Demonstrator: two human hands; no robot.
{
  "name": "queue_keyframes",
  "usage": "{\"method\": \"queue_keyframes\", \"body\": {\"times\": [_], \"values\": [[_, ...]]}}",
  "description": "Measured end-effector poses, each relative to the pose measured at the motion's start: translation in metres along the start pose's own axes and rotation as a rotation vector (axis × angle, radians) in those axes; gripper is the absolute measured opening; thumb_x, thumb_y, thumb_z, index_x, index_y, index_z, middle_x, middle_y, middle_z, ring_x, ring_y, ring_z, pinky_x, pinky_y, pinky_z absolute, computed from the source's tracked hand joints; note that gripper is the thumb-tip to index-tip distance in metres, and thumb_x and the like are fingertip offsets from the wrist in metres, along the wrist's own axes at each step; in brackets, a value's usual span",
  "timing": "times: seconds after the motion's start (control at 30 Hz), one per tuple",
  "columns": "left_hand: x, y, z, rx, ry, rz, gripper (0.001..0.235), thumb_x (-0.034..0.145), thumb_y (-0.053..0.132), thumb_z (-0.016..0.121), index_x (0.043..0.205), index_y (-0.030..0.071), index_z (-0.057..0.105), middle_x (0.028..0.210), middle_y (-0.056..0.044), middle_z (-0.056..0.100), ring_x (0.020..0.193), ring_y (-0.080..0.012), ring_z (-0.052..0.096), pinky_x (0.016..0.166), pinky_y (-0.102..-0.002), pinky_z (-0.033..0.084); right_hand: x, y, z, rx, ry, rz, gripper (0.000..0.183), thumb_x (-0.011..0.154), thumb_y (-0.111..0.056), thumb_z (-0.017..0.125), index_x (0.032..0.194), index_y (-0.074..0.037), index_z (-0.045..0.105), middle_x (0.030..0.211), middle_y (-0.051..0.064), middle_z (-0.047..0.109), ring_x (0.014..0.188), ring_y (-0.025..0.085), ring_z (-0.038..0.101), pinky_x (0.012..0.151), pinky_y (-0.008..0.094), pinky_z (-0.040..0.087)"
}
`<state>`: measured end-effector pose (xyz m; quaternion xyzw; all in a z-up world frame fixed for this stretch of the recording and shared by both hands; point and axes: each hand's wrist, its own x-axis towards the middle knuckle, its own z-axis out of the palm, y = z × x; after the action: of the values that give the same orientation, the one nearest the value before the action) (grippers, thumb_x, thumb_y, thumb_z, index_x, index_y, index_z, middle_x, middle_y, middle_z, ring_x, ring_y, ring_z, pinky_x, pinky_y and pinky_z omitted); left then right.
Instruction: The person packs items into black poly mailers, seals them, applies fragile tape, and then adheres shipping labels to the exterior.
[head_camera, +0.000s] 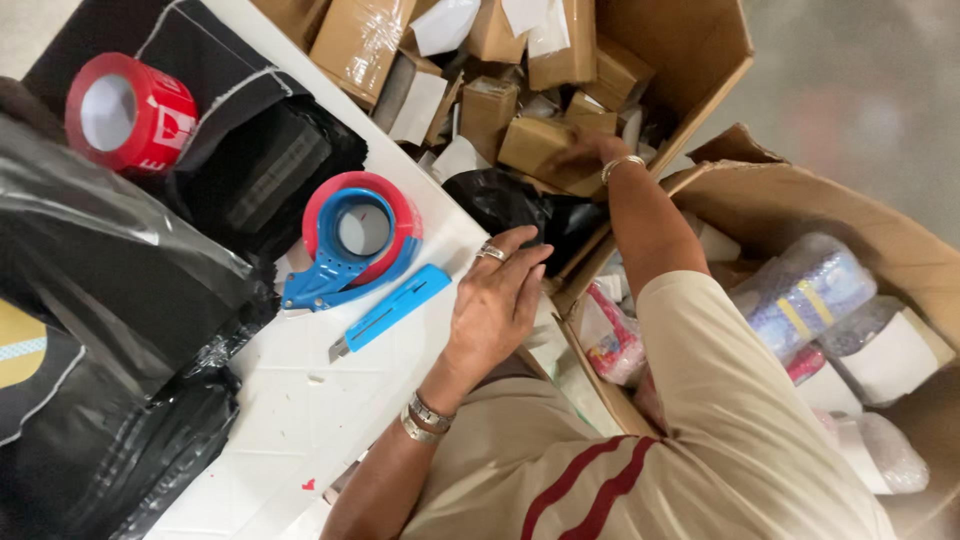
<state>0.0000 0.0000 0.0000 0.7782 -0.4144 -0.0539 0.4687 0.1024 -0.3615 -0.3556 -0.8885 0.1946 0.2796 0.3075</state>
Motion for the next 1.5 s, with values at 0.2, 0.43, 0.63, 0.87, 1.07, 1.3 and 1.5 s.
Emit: {"method": "queue_keyframes", "body": {"times": [0.2, 0.43, 0.63, 0.87, 1.07, 1.3, 1.5], "values": [[0.001, 0.001, -0.001, -0.032, 0.025, 0.014, 0.02, 0.095, 0.004, 0.067, 0.114, 0.004, 0.07, 0.127, -0.018, 0.066, 0.113, -0.0376, 0.067, 0.097, -0.043, 0.056, -0.014, -0.002, 0.011, -0.03, 0.087, 0.067, 0.102, 0.067, -0.069, 0.078, 0.151, -0.021, 0.049, 0.144, 0.022, 0.059, 0.13, 0.039, 0.058, 0.107, 0.049, 0.047], [-0.003, -0.001, -0.002, -0.016, 0.001, 0.058, 0.021, 0.095, 0.005, 0.066, 0.116, 0.004, 0.07, 0.128, -0.018, 0.066, 0.114, -0.0374, 0.066, 0.098, -0.043, 0.055, 0.003, -0.036, 0.028, -0.285, 0.291, -0.082, 0.099, 0.067, -0.054, 0.084, 0.152, -0.028, 0.039, 0.146, 0.024, 0.047, 0.13, 0.049, 0.047, 0.104, 0.057, 0.042], [-0.001, 0.003, -0.002, 0.077, -0.015, 0.053, 0.02, 0.092, 0.007, 0.067, 0.112, 0.003, 0.07, 0.125, -0.019, 0.066, 0.112, -0.0364, 0.066, 0.098, -0.044, 0.054, 0.041, -0.113, 0.037, -0.699, 0.393, -0.418, 0.052, 0.081, -0.032, 0.072, 0.13, -0.018, 0.064, 0.139, 0.009, 0.059, 0.138, 0.038, 0.049, 0.094, 0.055, 0.051], [-0.005, -0.003, 0.001, 0.081, -0.009, 0.081, 0.02, 0.095, 0.01, 0.066, 0.113, 0.004, 0.07, 0.127, -0.017, 0.066, 0.116, -0.0343, 0.066, 0.101, -0.042, 0.054, -0.032, -0.118, 0.002, -0.498, 0.315, -0.097, 0.081, 0.074, -0.043, 0.081, 0.139, -0.009, 0.049, 0.132, 0.019, 0.058, 0.119, 0.041, 0.058, 0.091, 0.052, 0.053], [-0.01, -0.008, 0.005, 0.162, 0.022, 0.126, 0.022, 0.094, 0.013, 0.066, 0.113, 0.005, 0.07, 0.127, -0.017, 0.065, 0.116, -0.0345, 0.065, 0.101, -0.043, 0.052, -0.082, -0.113, -0.003, -0.435, 0.695, -0.154, 0.089, 0.077, -0.051, 0.087, 0.141, -0.006, 0.044, 0.126, 0.018, 0.061, 0.116, 0.041, 0.062, 0.09, 0.05, 0.054], [-0.02, -0.018, 0.018, 0.109, 0.07, 0.147, 0.02, 0.095, 0.014, 0.066, 0.114, 0.008, 0.07, 0.127, -0.016, 0.066, 0.116, -0.0337, 0.065, 0.102, -0.042, 0.053, -0.151, -0.114, -0.056, -0.008, 0.753, -0.179, 0.07, 0.073, -0.037, 0.091, 0.125, -0.012, 0.05, 0.12, 0.011, 0.062, 0.107, 0.029, 0.065, 0.089, 0.042, 0.056], [-0.023, 0.002, -0.013, -0.152, 0.242, 0.162, 0.024, 0.097, 0.007, 0.068, 0.12, 0.011, 0.069, 0.129, -0.011, 0.067, 0.122, -0.032, 0.065, 0.103, -0.039, 0.055, -0.295, -0.183, -0.167, 0.09, 0.874, -0.684, 0.083, 0.081, -0.01, 0.093, 0.147, -0.009, 0.044, 0.142, 0.009, 0.058, 0.132, 0.025, 0.061, 0.108, 0.036, 0.052]]}}
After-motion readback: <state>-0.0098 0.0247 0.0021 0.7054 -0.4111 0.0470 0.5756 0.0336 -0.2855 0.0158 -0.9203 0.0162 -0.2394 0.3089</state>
